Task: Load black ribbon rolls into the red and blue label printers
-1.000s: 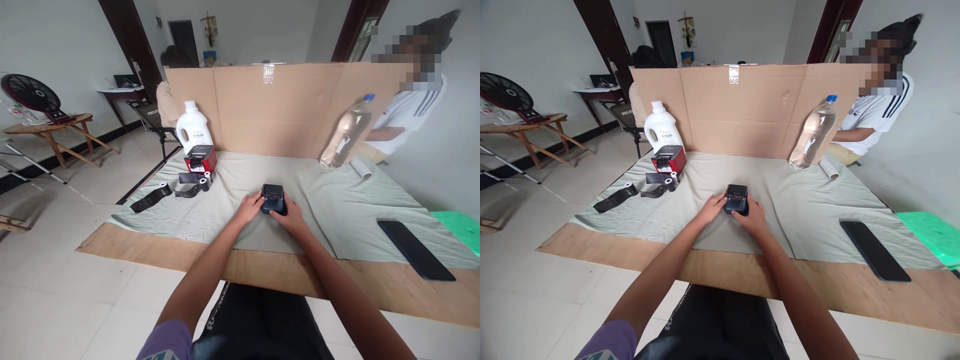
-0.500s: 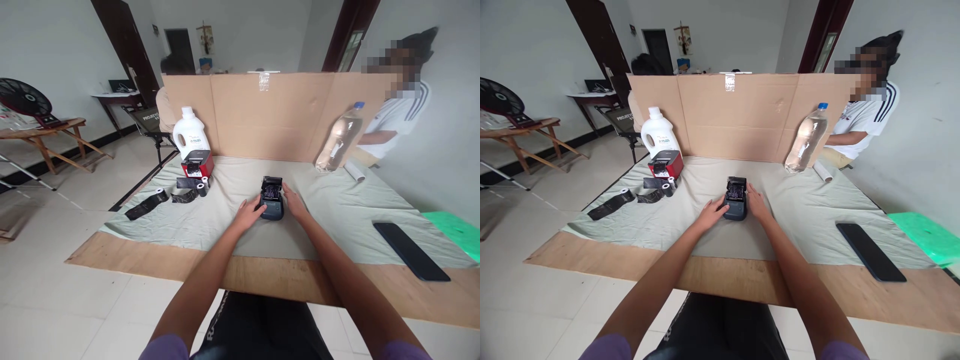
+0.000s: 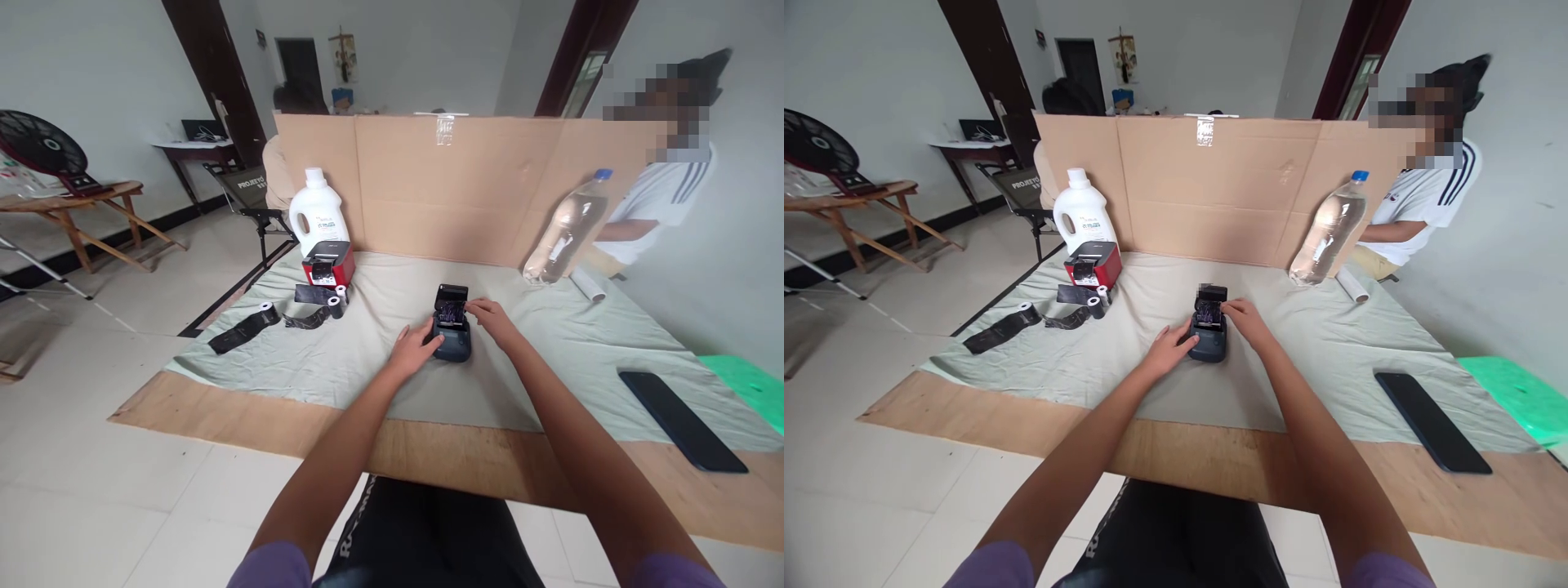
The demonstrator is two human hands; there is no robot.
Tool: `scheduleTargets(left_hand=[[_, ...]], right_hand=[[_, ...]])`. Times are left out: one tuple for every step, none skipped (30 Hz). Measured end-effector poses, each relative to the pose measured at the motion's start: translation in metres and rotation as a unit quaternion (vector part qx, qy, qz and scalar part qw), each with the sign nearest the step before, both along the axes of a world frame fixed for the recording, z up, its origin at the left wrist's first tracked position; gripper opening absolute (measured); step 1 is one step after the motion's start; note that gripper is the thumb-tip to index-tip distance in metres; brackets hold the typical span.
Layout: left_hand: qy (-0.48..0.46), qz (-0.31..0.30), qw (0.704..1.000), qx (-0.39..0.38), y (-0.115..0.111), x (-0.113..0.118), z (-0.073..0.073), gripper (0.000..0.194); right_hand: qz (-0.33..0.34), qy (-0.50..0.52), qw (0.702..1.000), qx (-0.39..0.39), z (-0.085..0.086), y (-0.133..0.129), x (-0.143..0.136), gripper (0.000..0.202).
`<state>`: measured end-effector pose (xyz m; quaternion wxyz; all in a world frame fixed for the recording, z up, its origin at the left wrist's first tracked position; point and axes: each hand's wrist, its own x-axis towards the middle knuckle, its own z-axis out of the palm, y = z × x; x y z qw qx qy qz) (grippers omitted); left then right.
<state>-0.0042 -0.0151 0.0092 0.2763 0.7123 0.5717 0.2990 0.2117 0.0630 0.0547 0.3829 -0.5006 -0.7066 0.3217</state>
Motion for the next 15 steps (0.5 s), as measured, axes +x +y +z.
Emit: scheduleTargets(left_hand=[[-0.001,0.001,1.0,0.001,0.0,0.0,0.0,0.061],[-0.002,0.002,1.0,0.003,0.0,0.0,0.0,0.06],[-0.003,0.004,1.0,0.004,0.0,0.0,0.001,0.06],[-0.003,0.006,1.0,0.005,-0.001,0.001,0.001,0.06],[-0.003,0.006,1.0,0.006,-0.001,0.001,0.001,0.06],[-0.003,0.006,1.0,0.007,-0.001,0.001,0.002,0.06],[-0.003,0.007,1.0,0.007,-0.002,0.001,0.002,0.061],[-0.004,0.007,1.0,0.007,-0.002,0.001,0.002,0.061],[-0.005,0.007,1.0,0.007,-0.002,0.001,0.002,0.061],[-0.006,0.007,1.0,0.006,-0.002,0.0,0.002,0.062],[-0.008,0.008,1.0,0.004,-0.001,0.0,0.002,0.062],[-0.01,0.009,1.0,0.002,-0.001,0.0,0.002,0.062],[-0.012,0.009,1.0,0.0,-0.001,0.0,0.002,0.063],[-0.015,0.009,1.0,0.001,-0.001,0.0,0.003,0.063],[-0.017,0.008,1.0,0.002,-0.001,-0.001,0.003,0.063]], right_hand=[[0.043,0.013,0.999,-0.019,0.006,-0.002,0.003,0.037],[0.084,0.022,0.995,-0.039,0.011,-0.005,0.006,0.037],[0.116,0.028,0.991,-0.058,0.016,-0.007,0.008,0.037],[0.13,0.038,0.988,-0.07,0.019,-0.009,0.01,0.036],[0.126,0.053,0.988,-0.076,0.021,-0.009,0.011,0.037],[0.116,0.065,0.988,-0.079,0.021,-0.008,0.011,0.038],[0.107,0.069,0.989,-0.08,0.022,-0.006,0.009,0.04],[0.103,0.058,0.99,-0.081,0.021,-0.002,0.006,0.042],[0.104,0.028,0.99,-0.086,0.021,0.003,0.002,0.042],[0.108,-0.02,0.989,-0.095,0.022,0.008,-0.004,0.041],[0.112,-0.082,0.985,-0.105,0.023,0.014,-0.01,0.04],[0.115,-0.153,0.975,-0.112,0.025,0.019,-0.018,0.039],[0.117,-0.233,0.959,-0.112,0.028,0.023,-0.025,0.039],[0.121,-0.316,0.935,-0.109,0.03,0.027,-0.032,0.038],[0.127,-0.392,0.905,-0.103,0.034,0.03,-0.04,0.037]])
